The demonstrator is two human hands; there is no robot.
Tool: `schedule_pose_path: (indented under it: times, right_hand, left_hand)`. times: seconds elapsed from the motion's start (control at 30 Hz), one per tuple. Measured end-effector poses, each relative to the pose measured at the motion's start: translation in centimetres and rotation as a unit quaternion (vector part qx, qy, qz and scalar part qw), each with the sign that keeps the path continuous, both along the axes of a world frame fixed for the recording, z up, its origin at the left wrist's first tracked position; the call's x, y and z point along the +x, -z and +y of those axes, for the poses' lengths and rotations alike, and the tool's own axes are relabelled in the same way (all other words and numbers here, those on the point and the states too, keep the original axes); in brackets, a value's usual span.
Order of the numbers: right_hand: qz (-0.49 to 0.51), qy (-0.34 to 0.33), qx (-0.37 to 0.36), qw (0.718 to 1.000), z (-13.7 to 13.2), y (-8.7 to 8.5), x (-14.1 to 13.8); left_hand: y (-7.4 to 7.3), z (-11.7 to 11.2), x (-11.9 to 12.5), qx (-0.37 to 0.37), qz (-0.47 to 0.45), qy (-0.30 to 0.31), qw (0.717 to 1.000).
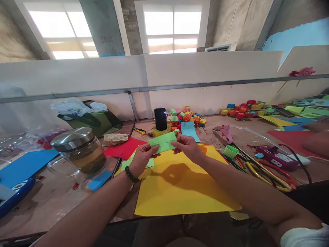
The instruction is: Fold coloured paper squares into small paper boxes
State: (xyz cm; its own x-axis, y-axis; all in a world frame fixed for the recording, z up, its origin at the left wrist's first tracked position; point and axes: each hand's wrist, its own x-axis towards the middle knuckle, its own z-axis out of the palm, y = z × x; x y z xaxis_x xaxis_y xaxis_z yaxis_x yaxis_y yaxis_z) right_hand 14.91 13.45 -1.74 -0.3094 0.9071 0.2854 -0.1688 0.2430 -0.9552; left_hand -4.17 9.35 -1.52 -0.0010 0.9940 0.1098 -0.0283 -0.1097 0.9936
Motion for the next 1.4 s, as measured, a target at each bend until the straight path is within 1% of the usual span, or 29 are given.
schedule_pose_path:
  times: [0.13,0.3,0.37,0.5,0.57,0.77,0.93,1.17,1.27,1.4]
  right_hand:
    - [-0.007,-0.006,-0.011,1.000,0.02,0.13,-0.12]
    - [-0.015,-0.011,0.009,1.000,0.18,0.41,-0.04]
    - [-0.022,-0.027,0.004,0.999,0.16,0.28,0.13]
    - [-0.037,-0.083,-0.017,0.996,0.00,-0.21,0.47]
    - [-0.036,-0.098,-0.017,0.994,-0.04,-0.33,0.55]
    - [-0.028,-0.099,-0.004,0.995,0.03,-0.15,0.49]
    - [-0.034,-0.093,-0.011,0.995,0.12,-0.04,0.49]
    - [-0.041,-0.103,-0.006,0.994,0.21,0.07,0.63]
    - [-0.039,-0.103,-0.010,0.994,0.24,0.16,0.65]
    - [-0.018,-0.105,-0.015,0.994,0.32,0.20,0.77]
  left_hand:
    - [0.03,0.02,-0.04,0.003,-0.003,-0.002,1.000]
    - [-0.08,0.02,0.06,0.006,-0.002,0.004,1.000]
    - [-0.10,0.02,0.09,0.007,-0.009,0.006,1.000]
    - [-0.15,-0.03,0.05,0.012,-0.009,0.018,1.000]
    - [-0.18,-0.08,0.00,0.011,-0.009,0.024,1.000]
    - [-0.37,-0.29,0.06,0.008,-0.009,0.030,0.999]
    - [-0.37,-0.19,0.08,0.013,-0.016,0.029,0.999]
    - [-0.44,-0.16,-0.05,0.016,-0.006,0.022,1.000]
    - [-0.26,-0.06,-0.15,0.016,-0.005,0.022,1.000]
    - [0.01,0.01,-0.28,0.011,-0.018,0.045,0.999]
